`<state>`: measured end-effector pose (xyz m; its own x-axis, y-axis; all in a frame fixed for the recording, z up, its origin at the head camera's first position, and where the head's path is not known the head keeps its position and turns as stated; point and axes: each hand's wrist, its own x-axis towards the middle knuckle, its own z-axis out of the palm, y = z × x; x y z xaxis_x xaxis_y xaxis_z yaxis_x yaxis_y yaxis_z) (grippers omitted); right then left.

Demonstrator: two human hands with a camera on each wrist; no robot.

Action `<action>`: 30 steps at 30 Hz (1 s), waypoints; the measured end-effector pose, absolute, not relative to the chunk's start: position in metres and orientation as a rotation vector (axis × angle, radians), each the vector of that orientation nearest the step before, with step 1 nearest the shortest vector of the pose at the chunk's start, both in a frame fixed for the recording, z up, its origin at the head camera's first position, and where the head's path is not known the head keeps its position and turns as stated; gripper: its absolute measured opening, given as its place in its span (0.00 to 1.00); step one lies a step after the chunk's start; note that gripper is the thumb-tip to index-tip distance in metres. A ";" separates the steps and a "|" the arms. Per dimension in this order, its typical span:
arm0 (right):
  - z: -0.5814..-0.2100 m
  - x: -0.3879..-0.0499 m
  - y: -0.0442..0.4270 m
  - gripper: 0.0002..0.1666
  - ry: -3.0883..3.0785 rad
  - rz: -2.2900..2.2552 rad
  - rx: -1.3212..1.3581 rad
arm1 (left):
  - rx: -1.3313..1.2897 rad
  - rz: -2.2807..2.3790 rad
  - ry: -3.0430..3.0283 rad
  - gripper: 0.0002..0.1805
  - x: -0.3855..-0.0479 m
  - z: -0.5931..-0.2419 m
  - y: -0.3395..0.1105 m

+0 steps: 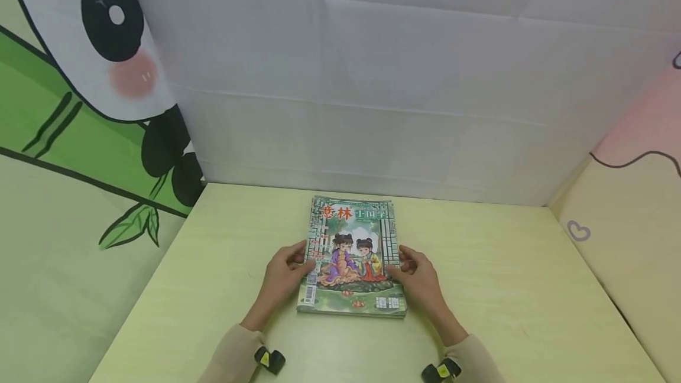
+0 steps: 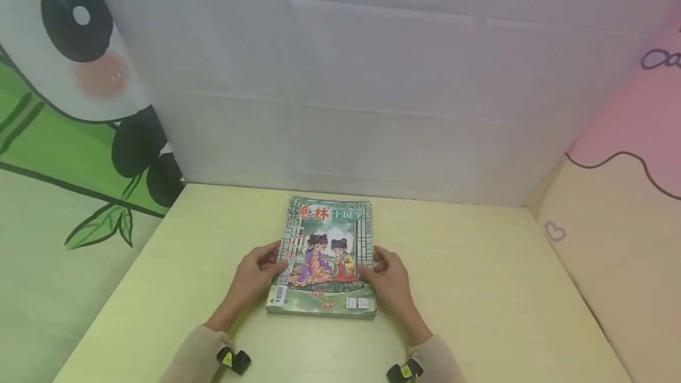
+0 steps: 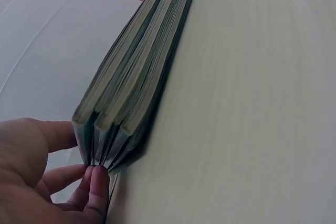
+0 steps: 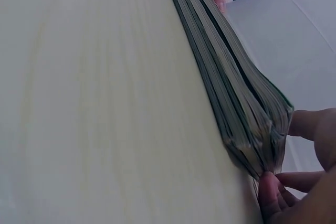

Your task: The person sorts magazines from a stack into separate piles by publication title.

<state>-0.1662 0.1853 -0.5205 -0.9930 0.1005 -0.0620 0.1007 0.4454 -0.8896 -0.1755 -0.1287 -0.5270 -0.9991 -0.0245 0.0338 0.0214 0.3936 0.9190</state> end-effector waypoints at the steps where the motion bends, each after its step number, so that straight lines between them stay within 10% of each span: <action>1: -0.521 -0.166 0.185 0.39 2.687 -1.624 0.179 | -0.007 -1.707 -2.585 0.30 -0.175 -0.527 -0.129; 30: -0.510 -0.159 0.185 0.33 2.699 -1.603 0.189 | -0.151 -1.521 -2.617 0.33 -0.171 -0.515 -0.123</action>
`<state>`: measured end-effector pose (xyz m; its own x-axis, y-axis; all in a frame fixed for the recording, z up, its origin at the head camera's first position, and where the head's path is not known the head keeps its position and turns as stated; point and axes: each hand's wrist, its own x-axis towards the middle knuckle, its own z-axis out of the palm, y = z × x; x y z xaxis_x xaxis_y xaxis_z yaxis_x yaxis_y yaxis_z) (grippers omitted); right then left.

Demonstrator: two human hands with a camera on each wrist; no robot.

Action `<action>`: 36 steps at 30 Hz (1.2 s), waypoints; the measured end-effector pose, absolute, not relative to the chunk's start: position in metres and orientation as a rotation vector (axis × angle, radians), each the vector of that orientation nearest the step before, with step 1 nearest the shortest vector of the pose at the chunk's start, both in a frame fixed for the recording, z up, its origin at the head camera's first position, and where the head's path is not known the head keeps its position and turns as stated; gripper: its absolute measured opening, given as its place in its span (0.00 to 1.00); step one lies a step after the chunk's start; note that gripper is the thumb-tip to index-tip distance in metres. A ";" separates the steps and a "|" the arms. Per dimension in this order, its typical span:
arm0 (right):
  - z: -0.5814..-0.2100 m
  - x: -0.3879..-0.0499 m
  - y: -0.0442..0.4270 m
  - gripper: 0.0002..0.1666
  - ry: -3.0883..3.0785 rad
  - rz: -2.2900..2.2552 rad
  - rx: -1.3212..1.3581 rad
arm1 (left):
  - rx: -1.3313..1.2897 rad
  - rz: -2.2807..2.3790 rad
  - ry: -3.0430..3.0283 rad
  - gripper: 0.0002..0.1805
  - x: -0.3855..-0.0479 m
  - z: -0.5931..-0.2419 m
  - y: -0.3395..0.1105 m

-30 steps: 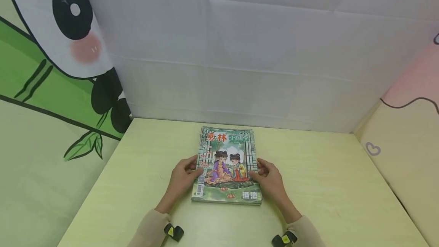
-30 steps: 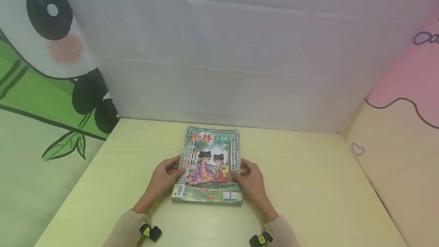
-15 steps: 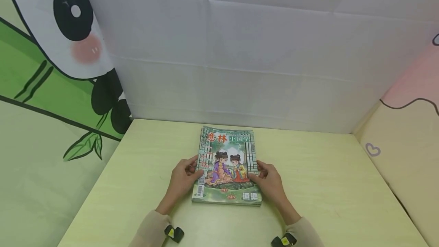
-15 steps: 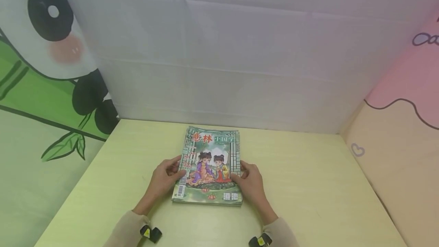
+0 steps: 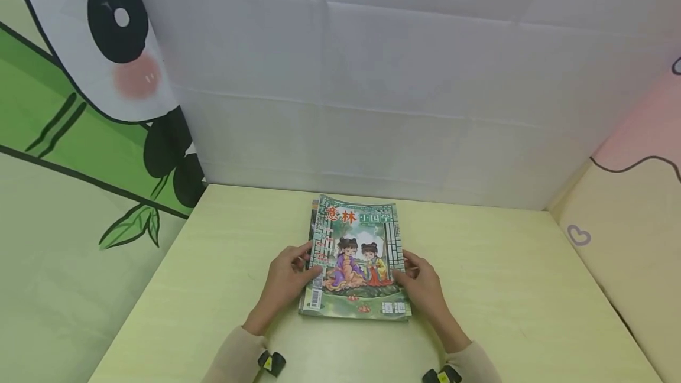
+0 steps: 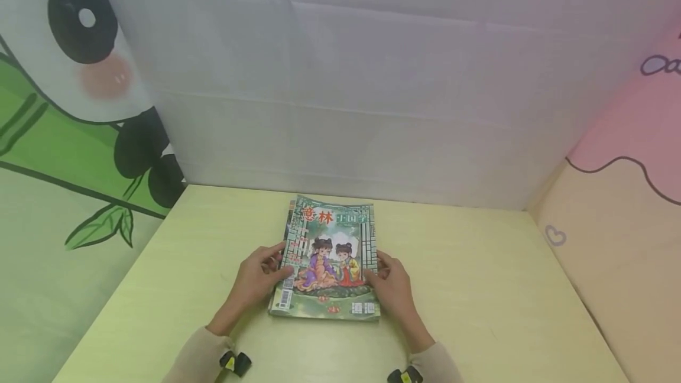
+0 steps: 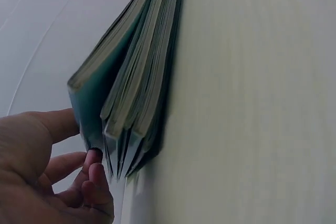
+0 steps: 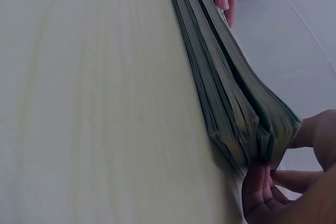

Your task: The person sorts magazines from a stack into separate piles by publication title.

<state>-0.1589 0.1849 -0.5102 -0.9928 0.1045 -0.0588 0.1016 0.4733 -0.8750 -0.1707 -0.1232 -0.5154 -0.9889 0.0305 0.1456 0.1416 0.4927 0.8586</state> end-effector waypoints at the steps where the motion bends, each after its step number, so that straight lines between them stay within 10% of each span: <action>1: -0.510 -0.159 0.185 0.33 -2.689 1.609 -0.186 | -0.161 -1.519 -2.626 0.33 -0.171 -0.515 -0.123; 36: -0.484 -0.159 0.211 0.34 -2.528 1.988 -0.072 | -0.247 -1.845 -2.644 0.37 -0.165 -0.492 -0.111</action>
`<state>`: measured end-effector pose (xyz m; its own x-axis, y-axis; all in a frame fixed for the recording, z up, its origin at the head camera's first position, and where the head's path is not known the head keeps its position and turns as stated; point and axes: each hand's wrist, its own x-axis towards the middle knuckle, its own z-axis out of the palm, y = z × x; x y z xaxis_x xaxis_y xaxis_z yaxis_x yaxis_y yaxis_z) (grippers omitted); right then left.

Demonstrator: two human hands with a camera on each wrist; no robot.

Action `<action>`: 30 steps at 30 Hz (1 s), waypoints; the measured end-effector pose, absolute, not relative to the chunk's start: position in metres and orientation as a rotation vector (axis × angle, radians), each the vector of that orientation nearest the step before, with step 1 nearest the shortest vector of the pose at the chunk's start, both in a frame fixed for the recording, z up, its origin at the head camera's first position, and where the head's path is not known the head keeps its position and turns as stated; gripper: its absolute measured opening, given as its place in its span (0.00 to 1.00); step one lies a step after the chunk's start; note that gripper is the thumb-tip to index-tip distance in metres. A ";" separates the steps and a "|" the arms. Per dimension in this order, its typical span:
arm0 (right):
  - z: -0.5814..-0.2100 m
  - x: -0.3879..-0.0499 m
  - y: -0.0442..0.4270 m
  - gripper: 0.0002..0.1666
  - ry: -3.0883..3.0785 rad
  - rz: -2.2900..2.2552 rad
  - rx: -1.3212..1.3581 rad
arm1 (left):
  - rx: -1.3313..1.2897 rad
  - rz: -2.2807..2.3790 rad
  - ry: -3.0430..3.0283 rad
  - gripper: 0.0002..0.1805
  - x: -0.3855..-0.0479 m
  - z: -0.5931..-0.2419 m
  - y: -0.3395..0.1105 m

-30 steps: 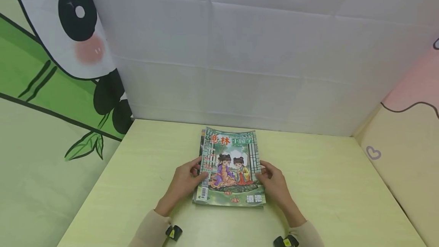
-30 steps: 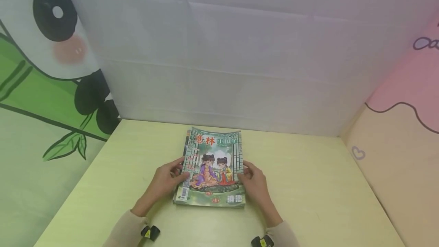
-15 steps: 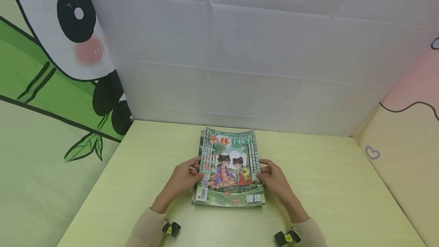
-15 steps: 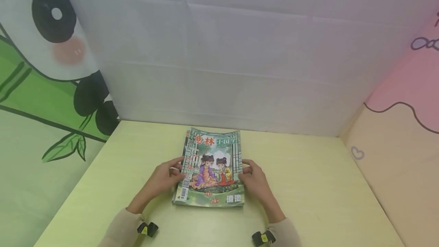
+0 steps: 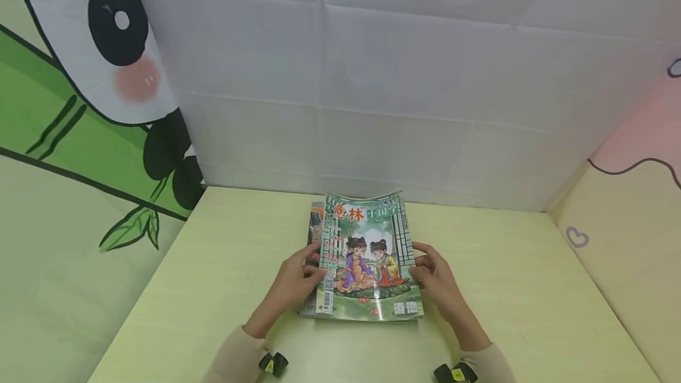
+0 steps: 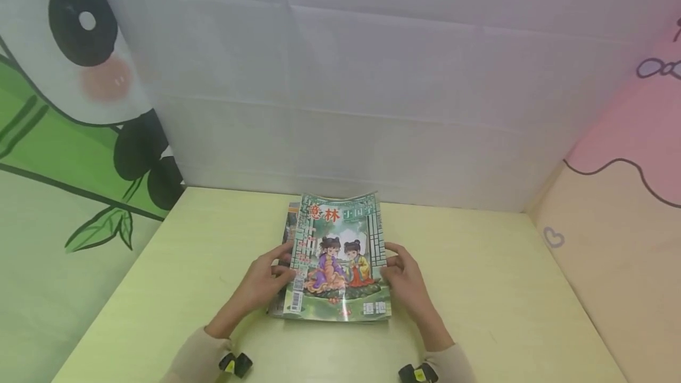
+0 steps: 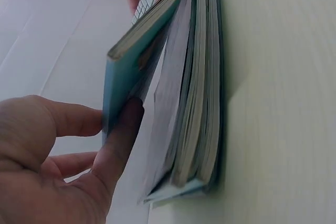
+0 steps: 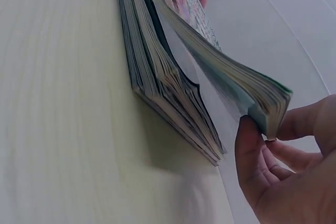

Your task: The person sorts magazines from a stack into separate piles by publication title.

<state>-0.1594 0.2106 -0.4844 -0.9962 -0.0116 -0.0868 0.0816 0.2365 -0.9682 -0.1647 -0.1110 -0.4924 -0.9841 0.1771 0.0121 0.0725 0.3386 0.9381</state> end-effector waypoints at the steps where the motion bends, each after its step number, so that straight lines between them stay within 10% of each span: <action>1: -0.484 -0.158 0.213 0.34 2.414 -1.896 0.074 | 0.238 1.754 2.487 0.37 -0.164 -0.492 -0.109; 30: -0.493 -0.144 0.254 0.32 2.482 -1.921 0.098 | 0.337 1.858 2.354 0.39 -0.163 -0.493 -0.069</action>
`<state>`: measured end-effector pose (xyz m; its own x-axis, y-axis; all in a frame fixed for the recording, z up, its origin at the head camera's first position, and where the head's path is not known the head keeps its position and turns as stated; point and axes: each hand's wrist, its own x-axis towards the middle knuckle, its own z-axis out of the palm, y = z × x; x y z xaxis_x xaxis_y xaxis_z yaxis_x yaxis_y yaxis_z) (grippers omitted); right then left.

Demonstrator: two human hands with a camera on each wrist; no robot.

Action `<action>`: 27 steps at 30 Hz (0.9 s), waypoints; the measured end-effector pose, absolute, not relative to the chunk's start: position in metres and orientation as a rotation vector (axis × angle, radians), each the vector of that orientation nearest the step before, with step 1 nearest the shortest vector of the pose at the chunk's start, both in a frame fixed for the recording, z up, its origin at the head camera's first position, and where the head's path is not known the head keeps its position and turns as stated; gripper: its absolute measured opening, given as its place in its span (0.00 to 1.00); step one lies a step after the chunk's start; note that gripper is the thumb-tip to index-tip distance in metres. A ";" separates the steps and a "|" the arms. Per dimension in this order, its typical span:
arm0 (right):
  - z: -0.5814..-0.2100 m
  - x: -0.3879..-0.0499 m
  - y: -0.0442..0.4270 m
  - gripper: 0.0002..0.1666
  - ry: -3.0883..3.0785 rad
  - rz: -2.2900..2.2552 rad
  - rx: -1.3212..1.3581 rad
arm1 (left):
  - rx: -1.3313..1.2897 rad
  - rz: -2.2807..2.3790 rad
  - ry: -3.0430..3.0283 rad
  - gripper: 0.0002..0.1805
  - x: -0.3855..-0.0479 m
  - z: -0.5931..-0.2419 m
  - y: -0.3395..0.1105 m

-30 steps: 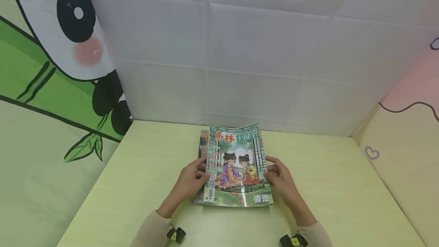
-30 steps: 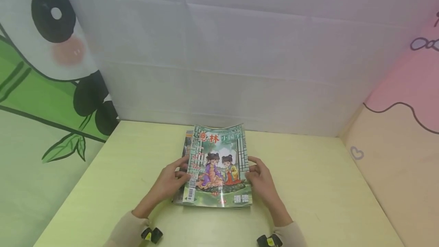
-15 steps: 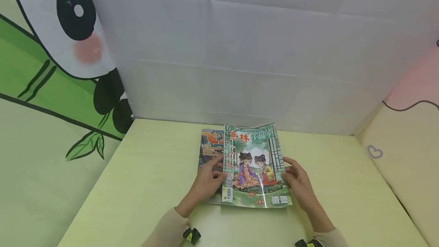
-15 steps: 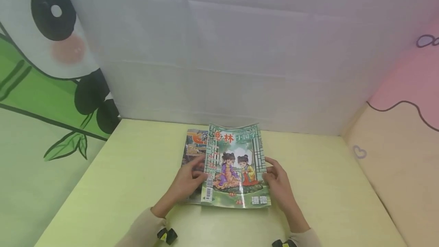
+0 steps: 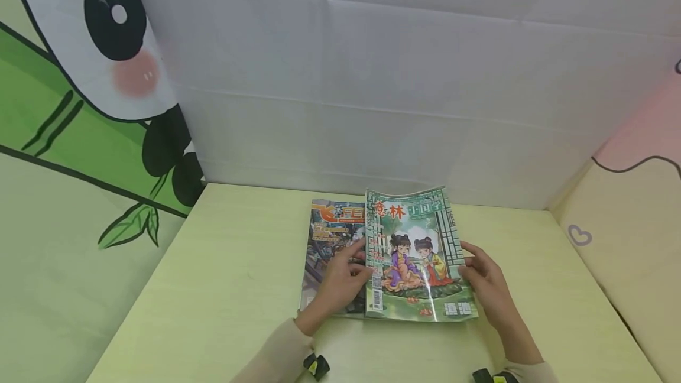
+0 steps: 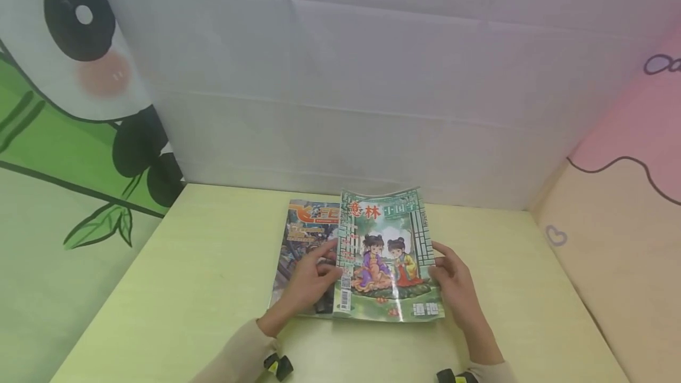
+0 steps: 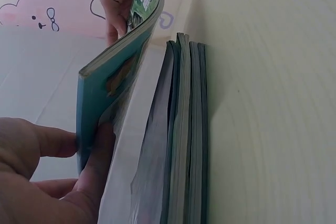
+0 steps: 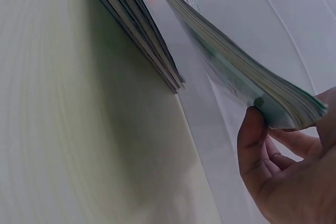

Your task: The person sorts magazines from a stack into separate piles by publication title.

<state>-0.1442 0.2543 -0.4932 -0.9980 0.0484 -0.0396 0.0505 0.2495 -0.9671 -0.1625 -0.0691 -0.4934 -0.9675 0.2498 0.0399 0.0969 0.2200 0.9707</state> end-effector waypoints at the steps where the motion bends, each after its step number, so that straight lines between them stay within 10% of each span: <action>1: -0.493 -0.144 0.257 0.32 2.485 -1.920 0.092 | 0.336 1.859 2.351 0.39 -0.163 -0.493 -0.067; 27: -0.487 -0.138 0.328 0.29 2.440 -2.081 -0.060 | 0.319 1.913 2.228 0.42 -0.159 -0.486 -0.007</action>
<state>-0.1383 0.3276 -0.4869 -0.9971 0.0141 0.0744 -0.0712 0.1582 -0.9848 -0.1590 -0.0072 -0.4862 -0.9593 0.2824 -0.0020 0.0408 0.1456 0.9885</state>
